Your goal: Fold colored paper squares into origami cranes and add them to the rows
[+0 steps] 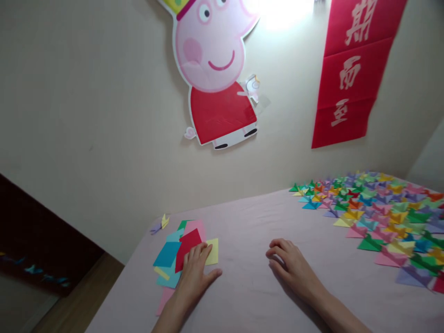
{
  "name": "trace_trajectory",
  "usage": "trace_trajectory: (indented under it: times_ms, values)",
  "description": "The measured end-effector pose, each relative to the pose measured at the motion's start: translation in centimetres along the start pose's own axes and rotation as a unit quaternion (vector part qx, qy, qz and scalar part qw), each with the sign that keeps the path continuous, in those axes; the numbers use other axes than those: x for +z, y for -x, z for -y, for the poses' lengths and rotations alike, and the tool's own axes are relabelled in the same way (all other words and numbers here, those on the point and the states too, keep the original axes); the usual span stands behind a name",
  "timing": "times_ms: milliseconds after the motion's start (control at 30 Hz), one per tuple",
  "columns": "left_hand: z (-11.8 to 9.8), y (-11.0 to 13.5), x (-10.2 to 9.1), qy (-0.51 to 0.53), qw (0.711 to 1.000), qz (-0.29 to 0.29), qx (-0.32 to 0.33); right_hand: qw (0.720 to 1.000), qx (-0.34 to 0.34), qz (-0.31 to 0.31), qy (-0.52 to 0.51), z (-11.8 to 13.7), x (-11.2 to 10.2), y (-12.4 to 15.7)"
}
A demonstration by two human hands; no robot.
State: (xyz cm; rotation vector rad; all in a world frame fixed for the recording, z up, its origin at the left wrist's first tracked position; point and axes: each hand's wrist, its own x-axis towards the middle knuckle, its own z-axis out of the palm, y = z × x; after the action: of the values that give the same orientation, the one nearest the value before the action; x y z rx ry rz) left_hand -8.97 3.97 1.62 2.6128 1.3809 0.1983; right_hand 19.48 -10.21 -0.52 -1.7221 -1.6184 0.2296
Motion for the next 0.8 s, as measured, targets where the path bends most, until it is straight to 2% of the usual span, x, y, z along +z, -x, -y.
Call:
trace_trajectory:
  times_ms: [100,167,267,433,500,600,700,800]
  values:
    - [-0.5,-0.5,0.2,0.007,0.999,-0.039,0.021,1.0,-0.005,-0.003,0.003,0.1,-0.1,0.0]
    - [-0.7,-0.8,0.3,0.069,0.995,-0.07,0.022,1.0,-0.012,-0.01,0.006,0.2,-0.2,0.0]
    - [-1.1,-1.0,0.1,0.188,0.976,-0.113,-0.006,1.0,-0.021,-0.018,0.007,0.0,-0.1,0.1]
    - [-0.6,-1.2,-0.9,0.275,0.947,-0.151,-0.072,0.999,-0.037,-0.035,0.014,-0.9,0.4,0.2]
    - [-0.3,-1.3,-1.5,0.329,0.922,-0.17,-0.11,0.998,-0.042,-0.035,0.012,-1.4,0.7,0.2]
    - [-0.5,-1.1,-2.0,0.434,0.867,-0.185,-0.159,0.998,-0.045,-0.034,0.009,-1.9,1.0,0.2]
    - [-2.6,-0.2,-1.5,0.538,0.807,-0.164,-0.179,0.995,-0.066,-0.07,0.012,-1.8,1.0,0.2]
    - [-5.8,0.7,-0.1,0.615,0.758,-0.119,-0.182,0.984,-0.128,-0.121,0.035,-0.8,0.6,0.3]
